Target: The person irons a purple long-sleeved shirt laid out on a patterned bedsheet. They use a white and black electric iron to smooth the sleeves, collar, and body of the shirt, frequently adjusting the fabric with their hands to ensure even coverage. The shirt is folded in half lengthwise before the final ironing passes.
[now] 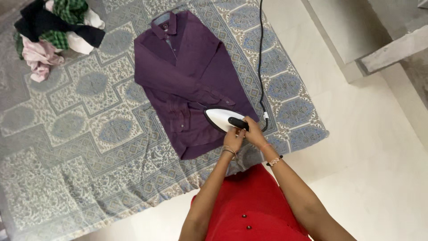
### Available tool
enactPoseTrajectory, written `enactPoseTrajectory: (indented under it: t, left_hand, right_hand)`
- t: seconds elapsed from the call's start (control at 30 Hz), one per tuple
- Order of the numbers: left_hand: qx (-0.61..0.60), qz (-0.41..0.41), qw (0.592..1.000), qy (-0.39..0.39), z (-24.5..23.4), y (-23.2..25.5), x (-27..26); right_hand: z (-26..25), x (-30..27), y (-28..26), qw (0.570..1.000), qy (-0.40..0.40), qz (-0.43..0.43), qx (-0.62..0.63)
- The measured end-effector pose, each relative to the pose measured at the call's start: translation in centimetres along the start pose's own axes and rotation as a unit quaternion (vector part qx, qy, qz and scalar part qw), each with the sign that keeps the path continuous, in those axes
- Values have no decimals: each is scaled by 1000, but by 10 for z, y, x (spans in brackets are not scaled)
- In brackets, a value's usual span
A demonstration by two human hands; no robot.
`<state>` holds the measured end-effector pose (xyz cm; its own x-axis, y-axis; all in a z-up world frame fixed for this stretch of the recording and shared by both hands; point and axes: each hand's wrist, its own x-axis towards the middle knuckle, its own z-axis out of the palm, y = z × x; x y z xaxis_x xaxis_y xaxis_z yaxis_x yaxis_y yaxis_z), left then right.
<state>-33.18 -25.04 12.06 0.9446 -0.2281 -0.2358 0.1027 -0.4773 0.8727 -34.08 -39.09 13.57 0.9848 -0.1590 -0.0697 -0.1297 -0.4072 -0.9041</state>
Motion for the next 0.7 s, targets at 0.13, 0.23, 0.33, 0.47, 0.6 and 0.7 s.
enactPoseTrajectory:
  t: [0.13,0.23,0.33,0.47,0.6,0.7]
  left_hand:
    - [7,-1,1000,4,3,20,3]
    - [-16,64,998,21,22,36,4]
    - [31,101,992,69,50,47,8]
    - [15,-23,997,74,81,68,23]
    - [-13,-122,991,49,84,93,36]
    - [30,-132,991,-3,88,99,38]
  right_hand:
    - [-13,-4,12,996,-30,25,82]
    - [-30,-4,34,973,-59,88,203]
    - [-44,4,48,901,-48,255,347]
    - [-65,15,55,922,-45,149,355]
    - [-82,17,62,931,-55,140,332]
    - [-90,11,67,920,-44,161,355]
